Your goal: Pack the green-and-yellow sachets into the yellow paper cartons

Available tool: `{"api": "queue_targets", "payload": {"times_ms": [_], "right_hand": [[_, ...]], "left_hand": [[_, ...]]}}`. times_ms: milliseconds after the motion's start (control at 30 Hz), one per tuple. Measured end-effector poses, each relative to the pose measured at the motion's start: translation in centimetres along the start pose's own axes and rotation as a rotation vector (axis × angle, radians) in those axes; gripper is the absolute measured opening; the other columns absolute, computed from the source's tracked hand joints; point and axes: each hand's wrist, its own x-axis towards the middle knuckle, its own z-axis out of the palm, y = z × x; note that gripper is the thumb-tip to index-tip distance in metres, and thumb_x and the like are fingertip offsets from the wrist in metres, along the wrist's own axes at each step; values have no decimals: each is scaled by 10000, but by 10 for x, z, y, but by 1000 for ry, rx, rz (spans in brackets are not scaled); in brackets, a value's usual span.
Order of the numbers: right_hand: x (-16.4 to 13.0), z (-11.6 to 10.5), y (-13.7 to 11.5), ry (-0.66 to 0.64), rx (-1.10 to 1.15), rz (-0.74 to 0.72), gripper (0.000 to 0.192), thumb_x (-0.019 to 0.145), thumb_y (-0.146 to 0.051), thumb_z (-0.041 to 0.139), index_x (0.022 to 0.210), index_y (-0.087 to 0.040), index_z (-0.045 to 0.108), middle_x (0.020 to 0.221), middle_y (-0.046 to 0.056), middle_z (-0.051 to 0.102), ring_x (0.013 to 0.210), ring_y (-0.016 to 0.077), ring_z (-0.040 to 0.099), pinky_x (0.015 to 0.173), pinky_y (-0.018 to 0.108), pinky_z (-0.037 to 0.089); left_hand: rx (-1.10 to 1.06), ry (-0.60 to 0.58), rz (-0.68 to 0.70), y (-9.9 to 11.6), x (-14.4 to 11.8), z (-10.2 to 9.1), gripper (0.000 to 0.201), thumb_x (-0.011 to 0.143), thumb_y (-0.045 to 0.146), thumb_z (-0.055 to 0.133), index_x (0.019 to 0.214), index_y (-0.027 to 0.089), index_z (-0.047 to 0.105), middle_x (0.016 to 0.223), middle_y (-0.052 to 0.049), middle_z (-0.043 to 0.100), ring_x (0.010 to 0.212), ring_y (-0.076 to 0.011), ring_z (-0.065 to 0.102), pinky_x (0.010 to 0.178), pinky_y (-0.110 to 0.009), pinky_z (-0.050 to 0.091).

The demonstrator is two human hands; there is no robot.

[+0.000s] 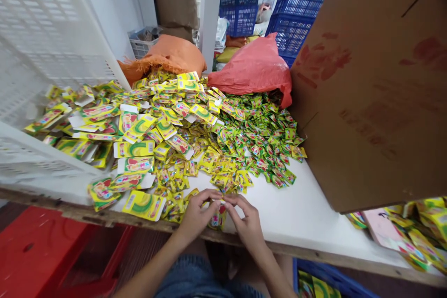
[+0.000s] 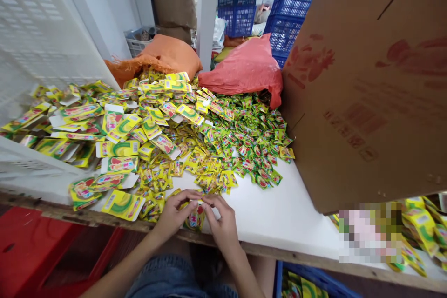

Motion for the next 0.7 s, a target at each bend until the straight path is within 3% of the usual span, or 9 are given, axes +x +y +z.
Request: {"api": "queue_targets", "payload": {"times_ms": [167, 333, 600, 700], "right_hand": [[7, 3, -4, 49, -91, 67, 187, 811, -325, 536, 891, -185, 631, 755, 21, 639, 676, 144, 562, 646, 258, 462], [12, 1, -5, 68, -64, 102, 179, 804, -344, 541, 813, -184, 619, 668, 5, 614, 612, 133, 540, 585, 238, 451], [2, 18, -1, 11, 96, 107, 175, 808, -322, 539, 866, -189, 637, 841, 42, 663, 811, 172, 609, 759, 299, 481], [-3, -5, -13, 7, 21, 109, 221, 824, -354, 487, 852, -200, 643, 851, 52, 670, 828, 194, 612, 759, 312, 485]], "left_hand": [[27, 44, -77, 2, 3, 5, 179, 802, 274, 539, 890, 164, 649, 880, -62, 675, 852, -189, 607, 798, -277, 455], [7, 89, -125, -3, 9, 6, 181, 791, 305, 552, 844, 160, 646, 815, -48, 679, 764, -174, 609, 731, -257, 467], [56, -22, -24, -3, 0, -6, 188, 799, 287, 560, 853, 191, 712, 885, -68, 687, 880, -199, 615, 827, -316, 463], [215, -32, 44, 9, -6, -21, 239, 825, 265, 522, 1010, 228, 670, 1067, -71, 644, 1028, -202, 564, 923, -335, 422]]}}
